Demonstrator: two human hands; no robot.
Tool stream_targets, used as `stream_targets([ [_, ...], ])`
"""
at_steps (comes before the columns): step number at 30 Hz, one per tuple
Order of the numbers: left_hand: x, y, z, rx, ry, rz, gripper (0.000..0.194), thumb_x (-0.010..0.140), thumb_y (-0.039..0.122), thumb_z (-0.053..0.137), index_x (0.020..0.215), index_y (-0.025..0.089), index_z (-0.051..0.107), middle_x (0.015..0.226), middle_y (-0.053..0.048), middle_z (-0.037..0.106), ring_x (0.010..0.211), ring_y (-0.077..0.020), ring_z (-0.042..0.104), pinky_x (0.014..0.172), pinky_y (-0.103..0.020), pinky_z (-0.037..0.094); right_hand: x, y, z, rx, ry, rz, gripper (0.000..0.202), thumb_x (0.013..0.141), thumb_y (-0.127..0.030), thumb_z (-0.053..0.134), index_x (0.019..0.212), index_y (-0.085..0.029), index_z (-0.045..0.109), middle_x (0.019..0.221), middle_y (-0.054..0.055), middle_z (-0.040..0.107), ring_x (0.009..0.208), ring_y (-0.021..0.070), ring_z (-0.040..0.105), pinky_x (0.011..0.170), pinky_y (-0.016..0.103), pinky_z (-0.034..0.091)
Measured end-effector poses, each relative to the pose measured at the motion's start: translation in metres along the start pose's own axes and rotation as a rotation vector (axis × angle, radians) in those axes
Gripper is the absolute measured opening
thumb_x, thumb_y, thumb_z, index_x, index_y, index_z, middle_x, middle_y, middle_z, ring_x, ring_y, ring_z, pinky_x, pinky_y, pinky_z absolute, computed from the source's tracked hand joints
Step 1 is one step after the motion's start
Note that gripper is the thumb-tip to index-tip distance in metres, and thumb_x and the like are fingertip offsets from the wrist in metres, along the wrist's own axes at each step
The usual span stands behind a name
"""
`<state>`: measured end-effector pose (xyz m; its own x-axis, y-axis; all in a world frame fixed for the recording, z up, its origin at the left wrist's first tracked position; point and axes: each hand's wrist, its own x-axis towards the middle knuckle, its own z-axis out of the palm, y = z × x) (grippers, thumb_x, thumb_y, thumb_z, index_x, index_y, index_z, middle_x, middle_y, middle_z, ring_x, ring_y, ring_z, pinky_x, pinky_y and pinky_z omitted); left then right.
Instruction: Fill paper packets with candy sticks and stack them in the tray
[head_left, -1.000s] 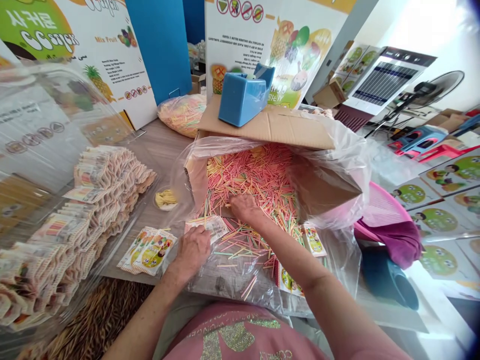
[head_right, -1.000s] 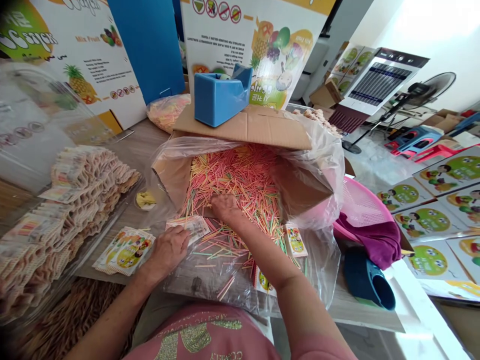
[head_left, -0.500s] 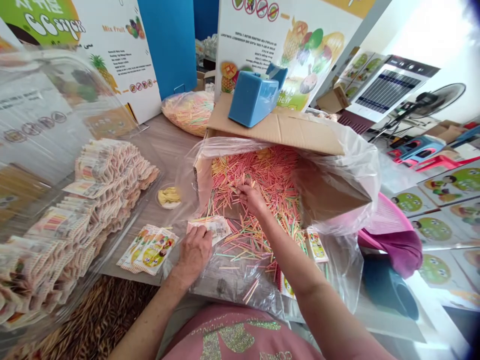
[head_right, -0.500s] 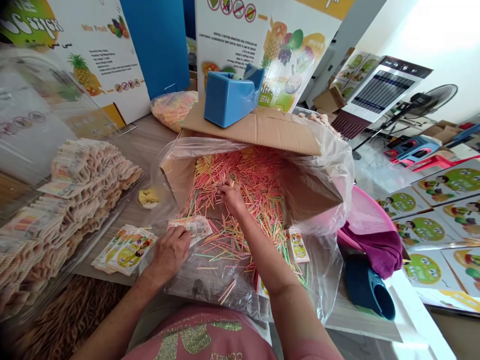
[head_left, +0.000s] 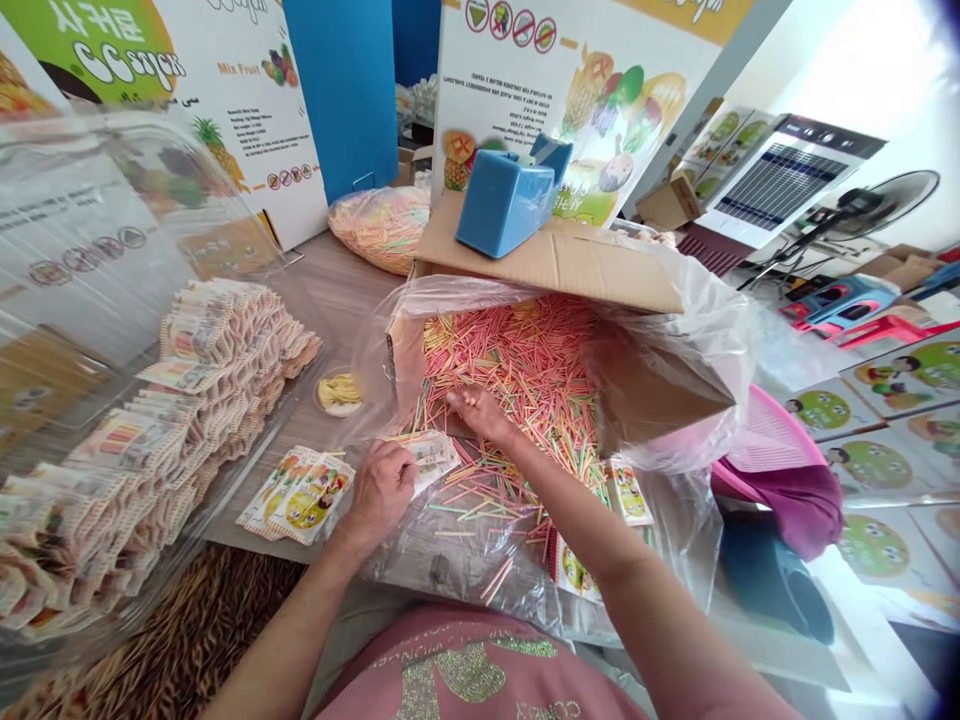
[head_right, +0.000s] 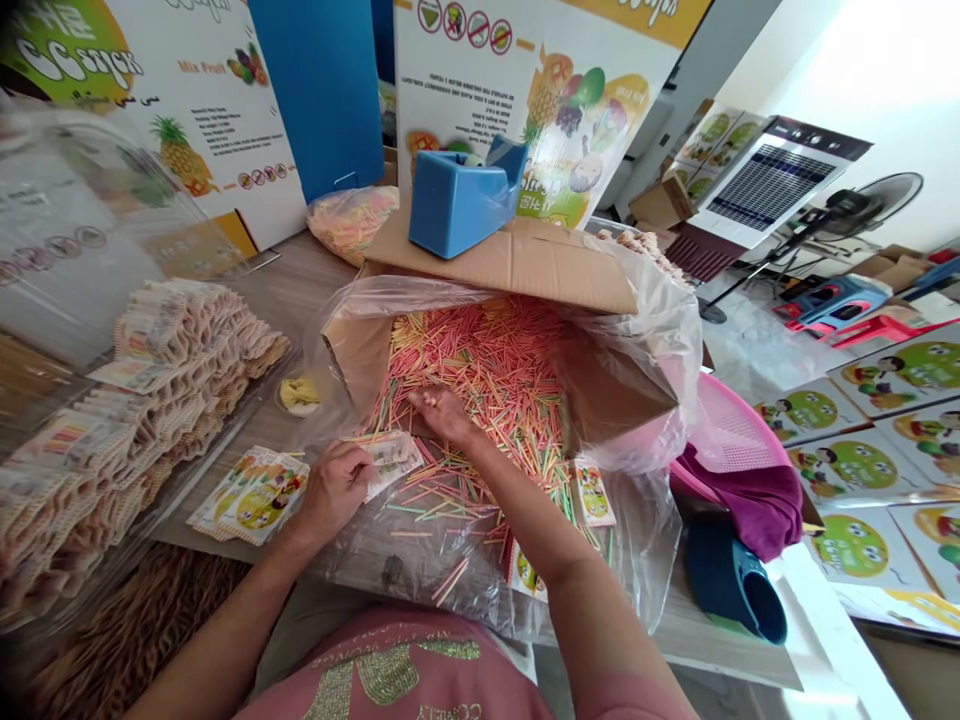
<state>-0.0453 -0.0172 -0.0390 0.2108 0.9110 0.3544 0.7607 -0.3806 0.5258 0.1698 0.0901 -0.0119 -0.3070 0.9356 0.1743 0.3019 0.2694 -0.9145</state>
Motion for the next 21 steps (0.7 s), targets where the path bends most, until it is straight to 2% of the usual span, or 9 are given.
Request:
stream_targets([
  [2,-0.001,-0.003,0.003,-0.051,0.036,0.000,0.023,0.081,0.008,0.060,0.063,0.022,0.061,0.070,-0.003,0.065,0.077,-0.0217,0.058,0.073,-0.032,0.045,-0.004,0.004,0.000,-0.109,-0.107,-0.070,0.068,0.087,-0.084,0.051,0.056,-0.024,0.043,0.059,-0.002,0.045,0.062,0.0154,0.039,0.071,0.032,0.041],
  [4,-0.002,-0.004,0.005,-0.058,0.039,0.009,0.023,0.081,0.007,0.061,0.063,0.022,0.060,0.069,-0.002,0.065,0.076,-0.0210,0.059,0.075,-0.032,0.045,-0.005,0.006,0.000,-0.054,-0.097,-0.065,0.067,0.089,-0.083,0.049,0.056,-0.024,0.046,0.058,-0.002,0.047,0.061,0.0155,0.041,0.070,0.032,0.043],
  [8,-0.006,-0.002,0.001,0.036,0.000,0.054,0.017,0.086,0.013,0.064,0.071,0.021,0.068,0.076,-0.005,0.071,0.080,-0.0237,0.063,0.077,-0.035,0.047,-0.002,0.004,-0.002,0.332,0.153,0.047,0.058,0.085,-0.078,0.059,0.069,-0.023,0.062,0.055,-0.003,0.050,0.055,0.0141,0.045,0.060,0.029,0.041],
  [10,-0.008,-0.002,-0.002,0.052,-0.021,0.075,0.014,0.089,0.018,0.065,0.078,0.022,0.074,0.083,-0.007,0.074,0.084,-0.0251,0.065,0.078,-0.036,0.049,0.000,0.001,-0.004,0.537,0.278,0.095,0.051,0.080,-0.074,0.069,0.077,-0.023,0.067,0.051,-0.007,0.043,0.049,0.0114,0.037,0.055,0.028,0.039],
  [14,-0.010,-0.006,-0.005,-0.013,-0.002,0.079,0.014,0.092,0.022,0.065,0.088,0.023,0.078,0.088,-0.007,0.077,0.086,-0.0246,0.068,0.083,-0.037,0.052,0.002,-0.002,-0.010,0.794,0.349,0.152,0.046,0.078,-0.067,0.077,0.078,-0.023,0.067,0.047,-0.012,0.025,0.045,0.0095,0.023,0.049,0.026,0.036],
  [16,-0.009,-0.009,-0.003,-0.065,0.020,0.053,0.014,0.091,0.022,0.064,0.087,0.022,0.078,0.087,-0.006,0.077,0.085,-0.0241,0.069,0.082,-0.037,0.053,0.002,-0.001,-0.009,0.791,0.361,0.125,0.046,0.082,-0.067,0.073,0.076,-0.023,0.066,0.047,-0.011,0.023,0.045,0.0103,0.024,0.050,0.027,0.037],
  [18,-0.006,-0.011,-0.001,-0.135,0.050,0.017,0.014,0.091,0.024,0.065,0.084,0.022,0.077,0.085,-0.006,0.077,0.084,-0.0234,0.070,0.080,-0.036,0.053,0.002,0.003,-0.005,0.687,0.383,0.085,0.049,0.086,-0.070,0.066,0.075,-0.023,0.065,0.048,-0.009,0.030,0.047,0.0114,0.030,0.052,0.027,0.037],
  [20,-0.004,-0.012,0.001,-0.227,0.094,-0.020,0.014,0.089,0.025,0.065,0.081,0.022,0.076,0.081,-0.005,0.076,0.080,-0.0213,0.070,0.077,-0.034,0.054,0.001,0.008,0.002,0.456,0.332,0.059,0.052,0.088,-0.071,0.062,0.069,-0.023,0.062,0.052,-0.006,0.039,0.050,0.0123,0.036,0.054,0.027,0.037],
  [21,-0.003,-0.011,0.000,-0.273,0.116,-0.039,0.013,0.088,0.026,0.066,0.080,0.021,0.076,0.080,-0.004,0.076,0.077,-0.0201,0.070,0.075,-0.032,0.054,0.000,0.010,0.005,0.305,0.261,0.043,0.053,0.088,-0.071,0.062,0.065,-0.023,0.060,0.054,-0.005,0.044,0.053,0.0128,0.039,0.056,0.027,0.038],
])
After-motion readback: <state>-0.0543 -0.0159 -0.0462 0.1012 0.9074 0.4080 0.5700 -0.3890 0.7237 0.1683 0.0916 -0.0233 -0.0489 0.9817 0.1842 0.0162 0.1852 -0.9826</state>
